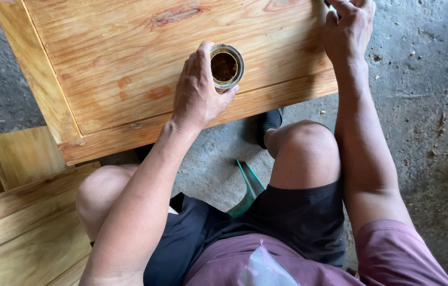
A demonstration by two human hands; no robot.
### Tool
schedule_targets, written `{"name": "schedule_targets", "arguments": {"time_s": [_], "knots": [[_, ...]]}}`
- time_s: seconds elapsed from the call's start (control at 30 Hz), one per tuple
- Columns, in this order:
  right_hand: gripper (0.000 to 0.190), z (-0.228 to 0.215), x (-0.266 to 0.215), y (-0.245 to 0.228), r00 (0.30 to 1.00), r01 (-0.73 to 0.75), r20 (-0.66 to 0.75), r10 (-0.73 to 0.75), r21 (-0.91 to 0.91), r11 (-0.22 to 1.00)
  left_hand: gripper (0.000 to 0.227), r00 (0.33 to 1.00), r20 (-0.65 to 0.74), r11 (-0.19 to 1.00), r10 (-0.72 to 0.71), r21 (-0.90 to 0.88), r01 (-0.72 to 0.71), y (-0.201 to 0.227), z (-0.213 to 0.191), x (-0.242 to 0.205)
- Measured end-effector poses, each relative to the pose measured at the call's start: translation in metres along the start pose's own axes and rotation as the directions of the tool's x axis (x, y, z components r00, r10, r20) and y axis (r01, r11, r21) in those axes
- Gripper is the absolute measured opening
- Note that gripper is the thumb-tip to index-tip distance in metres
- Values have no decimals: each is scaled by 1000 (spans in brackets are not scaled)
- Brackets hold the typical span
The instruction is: The person applies a dark wood stain to a wooden drawer front using a small brush. They repeatedly dip the brush into a can of stain and spread the liquid across the surface, covering the wood grain and edges.
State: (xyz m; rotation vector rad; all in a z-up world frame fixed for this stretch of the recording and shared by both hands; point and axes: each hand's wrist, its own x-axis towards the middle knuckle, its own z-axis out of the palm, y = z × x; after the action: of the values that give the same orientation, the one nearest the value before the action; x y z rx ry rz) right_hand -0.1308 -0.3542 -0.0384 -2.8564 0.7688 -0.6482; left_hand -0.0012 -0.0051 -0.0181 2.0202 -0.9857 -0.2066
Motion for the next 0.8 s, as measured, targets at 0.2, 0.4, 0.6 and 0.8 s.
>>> {"name": "schedule_targets", "arguments": {"time_s": [0.2, 0.4, 0.6, 0.8], "knots": [[25, -6, 4, 3, 948, -294, 157, 276, 104, 950, 96, 1000, -17, 1000, 21, 5, -21, -1, 1, 0], [26, 10, 2, 16, 1000, -10, -17, 11, 51, 999, 97, 1000, -16, 1000, 26, 1, -26, -2, 2, -1], [18, 12, -5, 29, 999, 41, 17, -40, -91, 995, 96, 999, -22, 1000, 31, 0, -31, -1, 3, -2], [23, 7, 1, 22, 1000, 27, -9, -28, -164, 986, 96, 999, -23, 1000, 25, 2, -25, -2, 0, 0]]}}
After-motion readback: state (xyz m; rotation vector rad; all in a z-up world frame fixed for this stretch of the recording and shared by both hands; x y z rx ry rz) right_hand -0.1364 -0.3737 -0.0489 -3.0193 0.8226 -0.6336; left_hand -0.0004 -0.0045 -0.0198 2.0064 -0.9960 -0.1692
